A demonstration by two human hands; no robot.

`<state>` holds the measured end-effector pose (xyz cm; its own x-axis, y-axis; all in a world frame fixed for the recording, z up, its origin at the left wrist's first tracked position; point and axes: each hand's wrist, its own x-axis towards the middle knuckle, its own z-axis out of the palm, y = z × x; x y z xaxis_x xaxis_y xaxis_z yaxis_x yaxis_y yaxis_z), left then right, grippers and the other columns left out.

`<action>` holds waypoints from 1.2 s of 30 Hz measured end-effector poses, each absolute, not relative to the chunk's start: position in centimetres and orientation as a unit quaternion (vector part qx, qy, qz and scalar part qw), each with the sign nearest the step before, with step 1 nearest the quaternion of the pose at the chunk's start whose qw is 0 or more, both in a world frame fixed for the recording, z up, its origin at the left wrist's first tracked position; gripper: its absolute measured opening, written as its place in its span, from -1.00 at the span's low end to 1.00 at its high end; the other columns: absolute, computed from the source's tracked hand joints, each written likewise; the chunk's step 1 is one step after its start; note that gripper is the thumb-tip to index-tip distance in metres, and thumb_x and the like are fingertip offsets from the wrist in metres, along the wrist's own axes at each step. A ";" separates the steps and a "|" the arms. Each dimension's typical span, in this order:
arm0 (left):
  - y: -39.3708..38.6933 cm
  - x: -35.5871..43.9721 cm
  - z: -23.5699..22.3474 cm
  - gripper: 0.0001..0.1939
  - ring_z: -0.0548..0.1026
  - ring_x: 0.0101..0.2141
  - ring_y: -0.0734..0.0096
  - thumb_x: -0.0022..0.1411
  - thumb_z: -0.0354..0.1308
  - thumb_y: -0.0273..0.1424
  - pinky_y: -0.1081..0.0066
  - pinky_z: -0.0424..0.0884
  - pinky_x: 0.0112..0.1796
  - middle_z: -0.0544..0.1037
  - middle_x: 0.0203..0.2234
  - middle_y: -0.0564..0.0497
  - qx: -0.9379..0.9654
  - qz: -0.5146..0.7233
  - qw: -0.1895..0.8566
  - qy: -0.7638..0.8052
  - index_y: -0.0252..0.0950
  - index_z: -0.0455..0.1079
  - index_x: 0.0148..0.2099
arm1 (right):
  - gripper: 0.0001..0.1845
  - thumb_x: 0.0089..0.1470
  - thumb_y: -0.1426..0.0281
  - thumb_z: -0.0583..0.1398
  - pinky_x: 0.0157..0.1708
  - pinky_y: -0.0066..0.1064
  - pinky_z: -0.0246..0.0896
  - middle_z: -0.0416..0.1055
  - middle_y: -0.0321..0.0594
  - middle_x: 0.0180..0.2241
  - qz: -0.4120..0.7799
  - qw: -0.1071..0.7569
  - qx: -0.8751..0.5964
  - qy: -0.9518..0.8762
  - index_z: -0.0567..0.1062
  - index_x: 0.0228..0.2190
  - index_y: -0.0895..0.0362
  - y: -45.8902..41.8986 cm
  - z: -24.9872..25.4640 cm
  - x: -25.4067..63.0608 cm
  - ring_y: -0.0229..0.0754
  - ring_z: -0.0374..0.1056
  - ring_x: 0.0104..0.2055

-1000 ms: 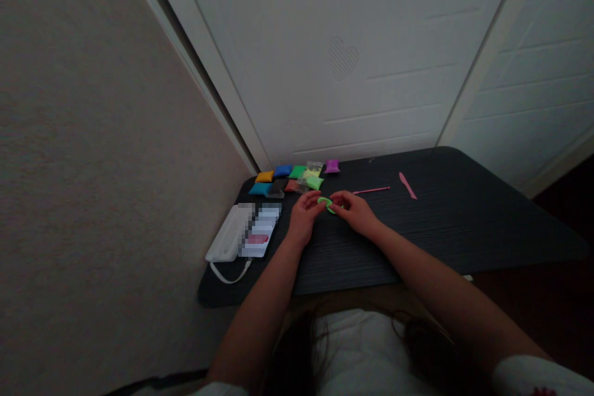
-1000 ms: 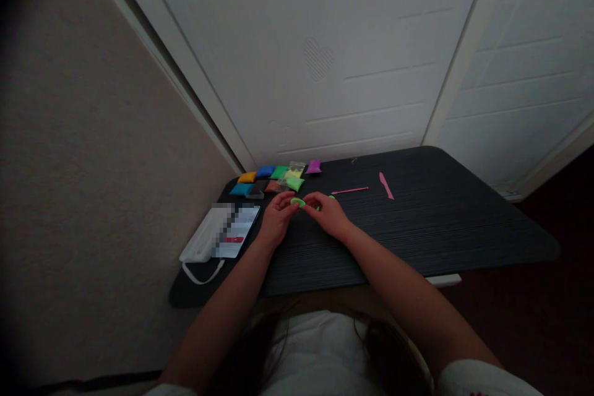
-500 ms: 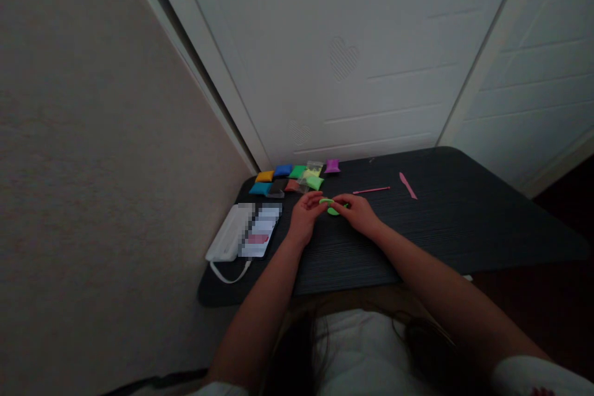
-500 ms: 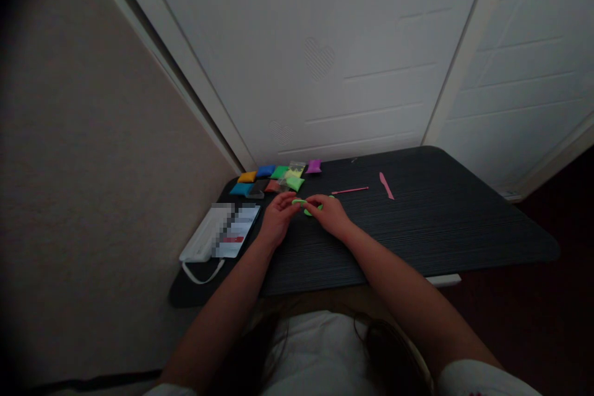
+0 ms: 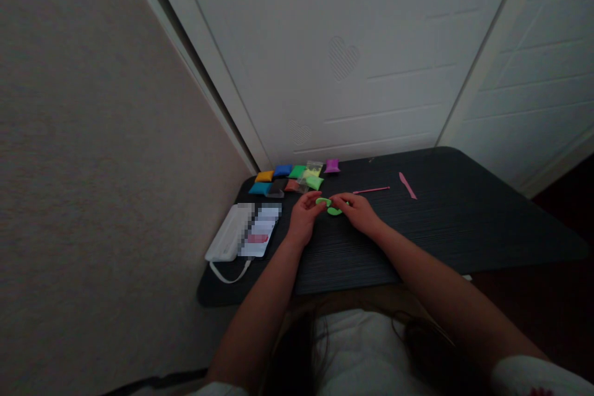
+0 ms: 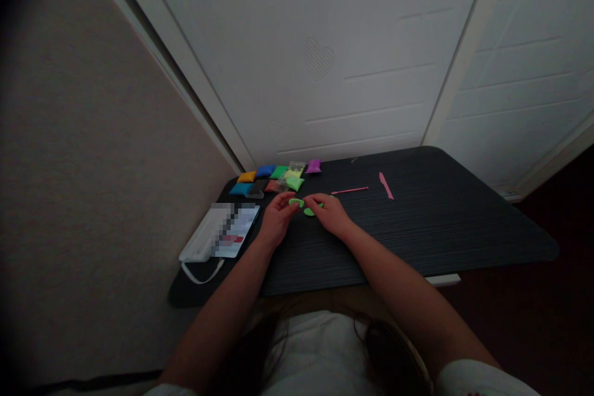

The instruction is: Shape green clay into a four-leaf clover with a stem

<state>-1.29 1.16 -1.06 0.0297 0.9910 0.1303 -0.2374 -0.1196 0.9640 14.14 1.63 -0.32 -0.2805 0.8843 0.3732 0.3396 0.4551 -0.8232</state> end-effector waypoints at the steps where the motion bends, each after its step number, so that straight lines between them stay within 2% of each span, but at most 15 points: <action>1: 1.2 -1.3 -1.1 -0.60 0.40 -0.37 0.50 -0.14 0.22 -0.42 0.37 0.30 -0.26 0.43 -0.39 0.04 0.479 0.574 0.535 0.393 -0.29 0.30 -0.17 | -0.71 0.04 0.25 0.01 -0.27 -0.44 0.16 0.44 -0.26 -0.32 0.316 0.435 -0.418 -0.732 0.45 -0.33 0.10 1.7 -0.4 14.2 -0.25 0.32 -0.27; 10: 1.1 -1.1 -1.3 -0.61 0.39 -0.31 0.46 -0.15 0.22 -0.42 0.37 0.29 -0.23 0.42 -0.31 0.00 0.514 0.558 0.509 0.408 -0.29 0.31 -0.18 | -0.77 -0.01 0.27 0.06 -0.36 -0.46 0.15 0.43 -0.27 -0.46 0.296 0.414 -0.440 -0.740 0.45 -0.41 0.13 1.6 -0.4 14.2 -0.27 0.32 -0.39; 17: 1.0 -1.0 -1.0 -0.60 0.39 -0.37 0.49 -0.14 0.22 -0.42 0.38 0.31 -0.27 0.41 -0.37 0.04 0.485 0.568 0.536 0.392 -0.28 0.30 -0.17 | -0.74 0.03 0.27 0.02 -0.30 -0.44 0.15 0.43 -0.25 -0.36 0.270 0.432 -0.430 -0.746 0.44 -0.35 0.12 1.3 0.0 14.0 -0.26 0.31 -0.31; 21: 1.1 -1.1 -1.1 -0.62 0.40 -0.36 0.49 -0.14 0.22 -0.42 0.37 0.32 -0.25 0.40 -0.37 0.05 0.463 0.585 0.548 0.379 -0.27 0.30 -0.18 | -0.76 -0.02 0.27 0.08 -0.34 -0.45 0.15 0.42 -0.25 -0.41 0.246 0.427 -0.434 -0.755 0.43 -0.35 0.13 1.2 0.0 13.8 -0.27 0.30 -0.37; 29: 0.6 -0.9 -0.6 -0.70 0.40 -0.32 0.40 -0.14 0.22 -0.35 0.34 0.29 -0.21 0.46 -0.37 0.00 0.522 0.534 0.492 0.448 -0.33 0.38 -0.29 | -0.79 -0.02 0.29 0.07 -0.36 -0.45 0.15 0.40 -0.26 -0.44 0.246 0.425 -0.452 -0.744 0.43 -0.39 0.12 1.3 -0.2 14.0 -0.27 0.29 -0.39; 36: 0.6 -0.9 -0.8 -0.72 0.42 -0.35 0.37 -0.10 0.18 -0.28 0.37 0.31 -0.28 0.48 -0.40 -0.01 0.549 0.517 0.462 0.468 -0.31 0.40 -0.30 | -0.80 -0.03 0.31 0.07 -0.37 -0.46 0.14 0.38 -0.26 -0.44 0.245 0.449 -0.449 -0.733 0.42 -0.40 0.14 1.2 -0.1 13.9 -0.29 0.26 -0.40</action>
